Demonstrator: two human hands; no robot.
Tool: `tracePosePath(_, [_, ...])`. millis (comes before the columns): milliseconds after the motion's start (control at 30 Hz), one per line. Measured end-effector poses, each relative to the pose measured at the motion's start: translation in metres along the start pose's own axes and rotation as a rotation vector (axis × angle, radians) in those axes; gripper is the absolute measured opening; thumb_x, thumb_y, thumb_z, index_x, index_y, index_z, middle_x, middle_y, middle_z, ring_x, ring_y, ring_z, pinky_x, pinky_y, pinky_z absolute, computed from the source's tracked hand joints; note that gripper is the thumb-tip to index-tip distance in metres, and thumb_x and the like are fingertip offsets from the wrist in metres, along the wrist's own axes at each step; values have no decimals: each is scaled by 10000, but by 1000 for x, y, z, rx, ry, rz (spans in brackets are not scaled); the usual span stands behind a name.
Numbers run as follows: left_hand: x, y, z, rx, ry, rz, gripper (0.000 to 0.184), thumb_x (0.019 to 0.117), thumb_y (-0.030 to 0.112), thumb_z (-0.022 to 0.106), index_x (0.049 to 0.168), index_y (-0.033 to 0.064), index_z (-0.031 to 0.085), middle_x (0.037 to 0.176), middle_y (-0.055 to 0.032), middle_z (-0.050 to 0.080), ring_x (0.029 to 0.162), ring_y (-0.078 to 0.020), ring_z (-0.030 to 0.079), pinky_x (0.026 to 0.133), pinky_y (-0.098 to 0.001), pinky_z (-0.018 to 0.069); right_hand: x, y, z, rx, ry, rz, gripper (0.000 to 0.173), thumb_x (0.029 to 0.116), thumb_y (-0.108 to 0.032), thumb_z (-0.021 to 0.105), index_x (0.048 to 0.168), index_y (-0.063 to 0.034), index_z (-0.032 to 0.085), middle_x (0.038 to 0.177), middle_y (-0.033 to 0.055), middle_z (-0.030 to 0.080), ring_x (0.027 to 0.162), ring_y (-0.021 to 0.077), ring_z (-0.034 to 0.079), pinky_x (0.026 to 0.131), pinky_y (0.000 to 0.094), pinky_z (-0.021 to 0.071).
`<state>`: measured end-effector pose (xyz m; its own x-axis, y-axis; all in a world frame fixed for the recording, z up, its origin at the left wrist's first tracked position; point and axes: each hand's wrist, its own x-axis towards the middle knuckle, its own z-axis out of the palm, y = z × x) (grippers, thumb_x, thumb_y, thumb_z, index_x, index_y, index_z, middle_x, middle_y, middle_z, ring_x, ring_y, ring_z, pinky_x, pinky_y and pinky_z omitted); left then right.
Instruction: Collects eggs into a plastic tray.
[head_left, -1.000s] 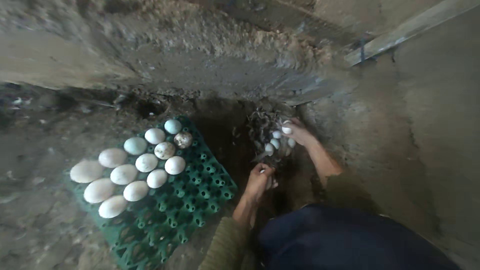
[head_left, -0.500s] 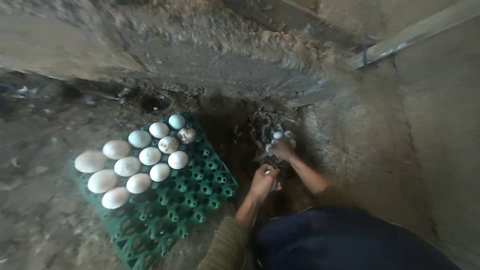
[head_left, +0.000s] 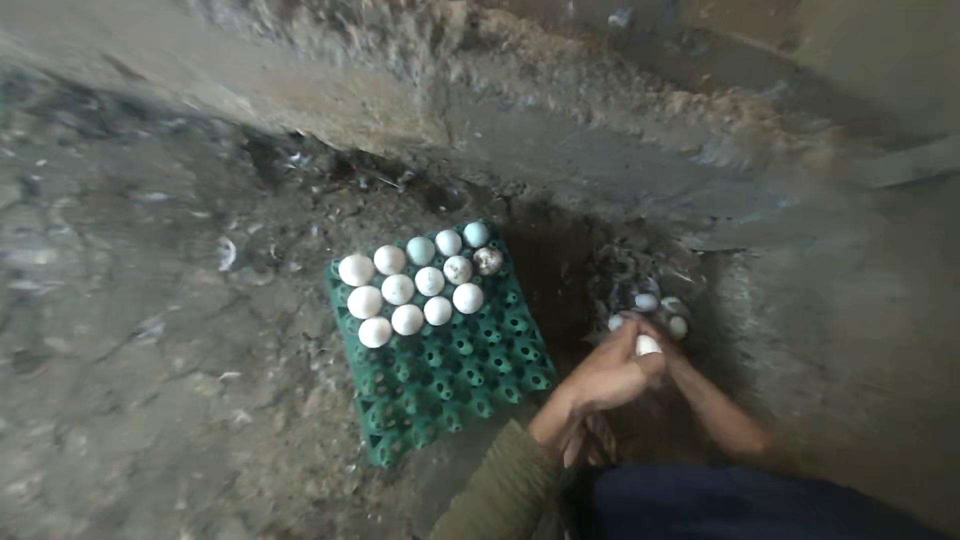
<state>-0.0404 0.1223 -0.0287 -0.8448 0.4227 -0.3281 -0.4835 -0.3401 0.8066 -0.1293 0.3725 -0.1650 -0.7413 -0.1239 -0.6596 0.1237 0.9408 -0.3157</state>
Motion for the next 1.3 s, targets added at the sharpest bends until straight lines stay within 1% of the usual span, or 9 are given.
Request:
tracePosePath(133, [-29,34,-53,499,338,218,491,962,135,634,1420,12,505,1418,-244,494,1265,-309,547,1028,-421,503,-1,5,-7,98,-18,157,590,971,-338,709,1445,-46,513,1360,255,593,1232,401,597,1034,608,479])
tracePosePath(300, [-43,28,-118,953,620,301,438,910,141,744,1323,45,633,1282,-210,609,1137,-336,635,966,-487,541,-15,13,-22,543,60,281,533,1017,-316,626,1484,-123,457,1165,208,620,802,290,638,670,472,556])
tracePosePath(433, [-46,10,-140,1173,667,267,379,882,169,767,1235,56,684,1237,-181,664,1100,-360,668,920,-543,553,-26,2,-56,630,213,198,547,954,-146,674,1444,-71,442,1088,194,619,660,244,624,548,422,562])
tracePosePath(567, [-46,-2,-145,1242,660,288,357,866,165,782,1192,41,701,1197,-190,680,1127,-376,651,953,-531,534,-50,-39,-105,452,232,136,648,951,-134,702,1521,-124,395,1286,213,595,829,296,653,654,484,567])
tracePosePath(700, [-44,-3,-151,1256,567,201,338,908,199,751,1196,29,702,1212,-196,665,1154,-375,631,983,-514,521,-62,-73,-127,310,307,49,476,991,-319,687,1378,-69,567,1145,196,653,761,262,660,667,470,575])
tracePosePath(833, [-55,12,-154,1188,564,201,216,998,149,624,1129,14,729,1134,-177,696,1086,-329,669,963,-501,537,-71,-114,-109,179,338,-60,568,906,-359,786,1354,-74,582,1246,206,656,1050,345,679,891,586,553])
tracePosePath(1033, [-94,72,-177,1340,596,179,163,996,139,640,1058,12,722,1008,-178,700,920,-347,700,839,-560,565,-79,-185,-46,82,24,-407,597,868,-405,799,1346,-106,601,1234,143,684,1109,271,679,979,501,548])
tracePosePath(1167, [-136,124,-203,1627,620,-41,225,1037,139,548,1172,71,714,1124,-182,699,960,-406,699,793,-630,557,-86,-228,-11,-94,-125,-473,616,868,-454,783,1372,-152,597,1232,134,689,1117,312,676,971,573,536])
tracePosePath(1300, [-190,160,-218,1713,657,-263,317,1039,124,501,1313,134,661,1334,-150,630,1086,-392,674,857,-595,557,-96,-255,0,-250,-159,-551,586,908,-460,738,1400,-169,611,1290,156,683,1165,369,664,1001,623,507])
